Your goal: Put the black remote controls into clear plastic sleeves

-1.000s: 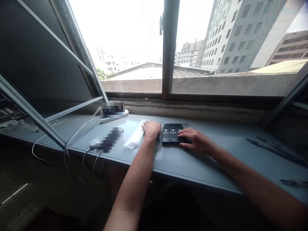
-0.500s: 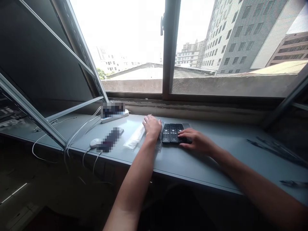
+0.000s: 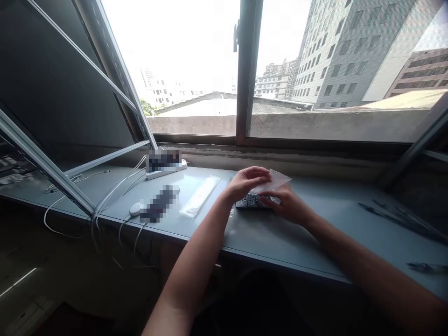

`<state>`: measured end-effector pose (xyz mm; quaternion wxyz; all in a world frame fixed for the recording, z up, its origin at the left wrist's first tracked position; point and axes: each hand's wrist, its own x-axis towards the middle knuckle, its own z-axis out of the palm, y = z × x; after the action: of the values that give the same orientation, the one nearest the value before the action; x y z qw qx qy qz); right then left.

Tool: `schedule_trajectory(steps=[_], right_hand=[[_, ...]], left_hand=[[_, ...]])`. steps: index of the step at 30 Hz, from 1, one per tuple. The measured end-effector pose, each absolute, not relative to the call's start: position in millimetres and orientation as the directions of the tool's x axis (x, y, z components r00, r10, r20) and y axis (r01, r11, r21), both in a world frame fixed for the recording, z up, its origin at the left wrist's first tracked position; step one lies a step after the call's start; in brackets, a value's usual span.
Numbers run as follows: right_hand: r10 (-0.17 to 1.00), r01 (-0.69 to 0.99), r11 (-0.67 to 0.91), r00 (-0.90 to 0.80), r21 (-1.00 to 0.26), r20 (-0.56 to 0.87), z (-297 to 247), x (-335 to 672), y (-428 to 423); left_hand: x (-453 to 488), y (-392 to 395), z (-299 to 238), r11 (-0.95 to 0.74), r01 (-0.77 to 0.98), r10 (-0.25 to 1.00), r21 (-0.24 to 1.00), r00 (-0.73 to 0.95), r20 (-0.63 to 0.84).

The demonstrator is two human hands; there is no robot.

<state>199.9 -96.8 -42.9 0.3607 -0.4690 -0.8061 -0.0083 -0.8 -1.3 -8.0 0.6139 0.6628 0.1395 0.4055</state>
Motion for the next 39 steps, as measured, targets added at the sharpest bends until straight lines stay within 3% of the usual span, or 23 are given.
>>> schedule_trajectory(steps=[3,9,14,19,23,29,33,35,39], right_hand=[[0.732,0.72,0.601,-0.32,-0.348,0.601,-36,199,-100],[0.703,0.588,0.679,-0.348,-0.439,0.621,-22,193,-104],[0.707,0.556,0.647,-0.182,-0.521,0.684,-21,190,-106],[0.729,0.604,0.553,-0.016,-0.574,0.685,-20,191,-108],[0.679,0.627,0.559,0.029,-0.542,0.734,-16,189,-111],[0.54,0.704,0.622,-0.068,-0.343,0.839,-11,187,-114],[0.498,0.7,0.657,-0.125,-0.279,0.858,-9,186,-115],[0.479,0.7,0.668,-0.143,-0.254,0.866,-8,185,-115],[0.47,0.749,0.609,-0.078,-0.259,0.879,-6,185,-115]], left_hand=[[-2,-3,-5,-0.096,-0.372,0.708,0.923,0.626,0.326],[-9,4,3,-0.005,-0.607,0.899,0.795,0.346,0.27],[-13,7,10,0.081,-0.839,0.961,0.538,0.21,0.182],[-16,12,13,0.061,-0.892,0.992,0.447,0.105,0.076],[-14,15,10,0.062,-0.853,0.996,0.518,0.087,0.023],[-2,2,1,0.3,-0.584,0.858,0.754,0.51,0.054],[1,-5,-7,0.304,-0.333,0.682,0.893,0.73,0.04],[-1,-4,-9,0.238,-0.323,0.672,0.916,0.735,0.085],[-5,1,-7,0.124,-0.417,0.8,0.9,0.578,0.158]])
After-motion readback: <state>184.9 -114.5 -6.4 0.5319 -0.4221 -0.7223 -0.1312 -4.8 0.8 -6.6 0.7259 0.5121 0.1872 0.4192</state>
